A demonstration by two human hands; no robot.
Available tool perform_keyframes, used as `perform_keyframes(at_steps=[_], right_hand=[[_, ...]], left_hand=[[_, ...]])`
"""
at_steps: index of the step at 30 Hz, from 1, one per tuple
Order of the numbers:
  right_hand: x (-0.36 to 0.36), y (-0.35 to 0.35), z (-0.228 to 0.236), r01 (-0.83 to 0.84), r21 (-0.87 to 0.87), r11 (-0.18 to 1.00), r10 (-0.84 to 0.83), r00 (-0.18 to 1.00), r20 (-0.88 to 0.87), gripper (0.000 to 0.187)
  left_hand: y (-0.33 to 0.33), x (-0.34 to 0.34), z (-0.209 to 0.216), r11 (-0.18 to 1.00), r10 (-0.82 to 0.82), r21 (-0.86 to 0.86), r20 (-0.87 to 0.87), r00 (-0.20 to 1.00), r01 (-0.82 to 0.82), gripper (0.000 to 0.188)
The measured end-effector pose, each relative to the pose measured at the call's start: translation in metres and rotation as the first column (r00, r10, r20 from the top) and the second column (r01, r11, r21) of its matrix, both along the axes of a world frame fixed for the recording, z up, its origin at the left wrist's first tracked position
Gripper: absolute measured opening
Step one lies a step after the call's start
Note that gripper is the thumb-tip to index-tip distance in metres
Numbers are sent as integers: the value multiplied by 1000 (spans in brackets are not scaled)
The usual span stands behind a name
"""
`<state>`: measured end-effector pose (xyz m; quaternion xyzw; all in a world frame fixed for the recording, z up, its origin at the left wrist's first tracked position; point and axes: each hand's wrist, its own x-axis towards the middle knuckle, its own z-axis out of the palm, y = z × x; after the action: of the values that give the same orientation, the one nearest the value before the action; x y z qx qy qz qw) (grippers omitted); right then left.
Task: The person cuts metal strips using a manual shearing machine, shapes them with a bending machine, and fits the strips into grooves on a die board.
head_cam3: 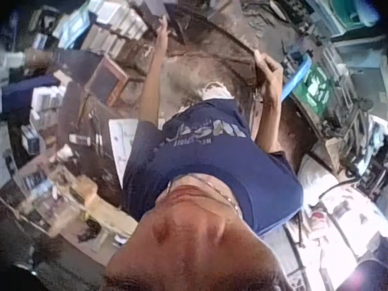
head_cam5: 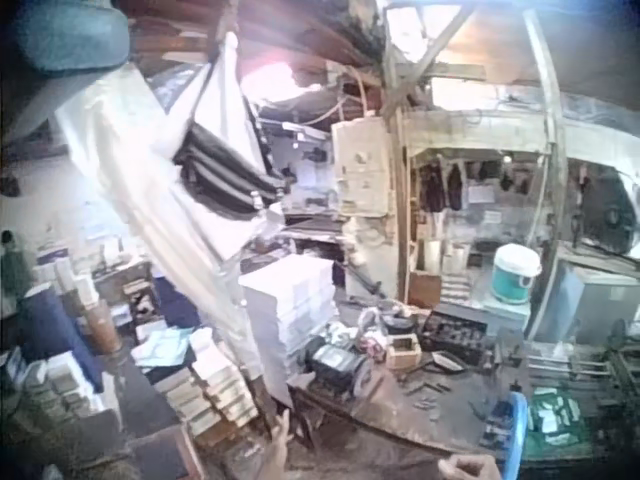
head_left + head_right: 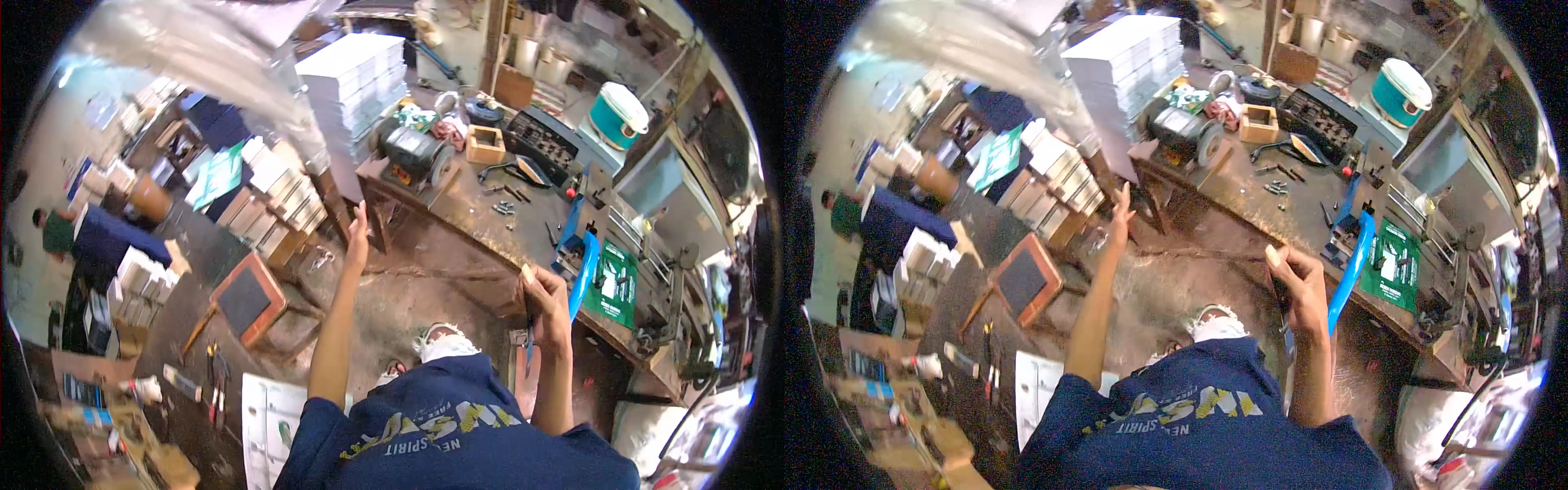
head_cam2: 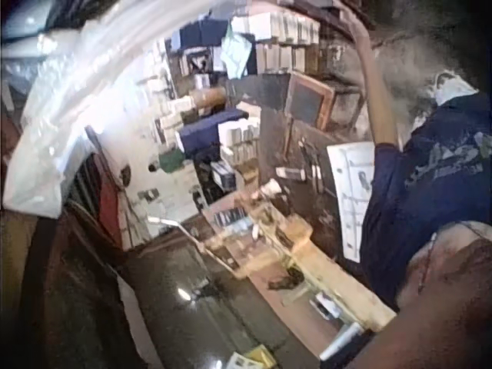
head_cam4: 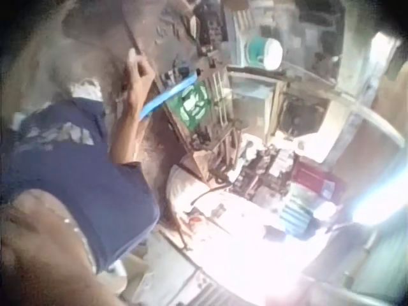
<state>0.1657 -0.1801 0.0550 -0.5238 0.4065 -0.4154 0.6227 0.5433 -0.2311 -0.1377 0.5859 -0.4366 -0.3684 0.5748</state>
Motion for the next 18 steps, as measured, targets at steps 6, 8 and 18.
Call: perform_keyframes(at_steps=[6, 8, 18], right_hand=[[0, -62, -28, 200, 15, 980, -198, 975, -102, 35], [4, -82, -28, 262, 67, 963, -253, 960, -124, 34], [28, -151, -43, 345, 242, 907, -325, 938, -121, 32]], left_hand=[[-159, -18, -85, 992, -114, 34, -174, 978, 122, 81], [-177, -24, -113, 998, -43, -47, -356, 933, 28, 82], [-182, -2, 41, 841, -470, 473, 402, 786, 261, 51]])
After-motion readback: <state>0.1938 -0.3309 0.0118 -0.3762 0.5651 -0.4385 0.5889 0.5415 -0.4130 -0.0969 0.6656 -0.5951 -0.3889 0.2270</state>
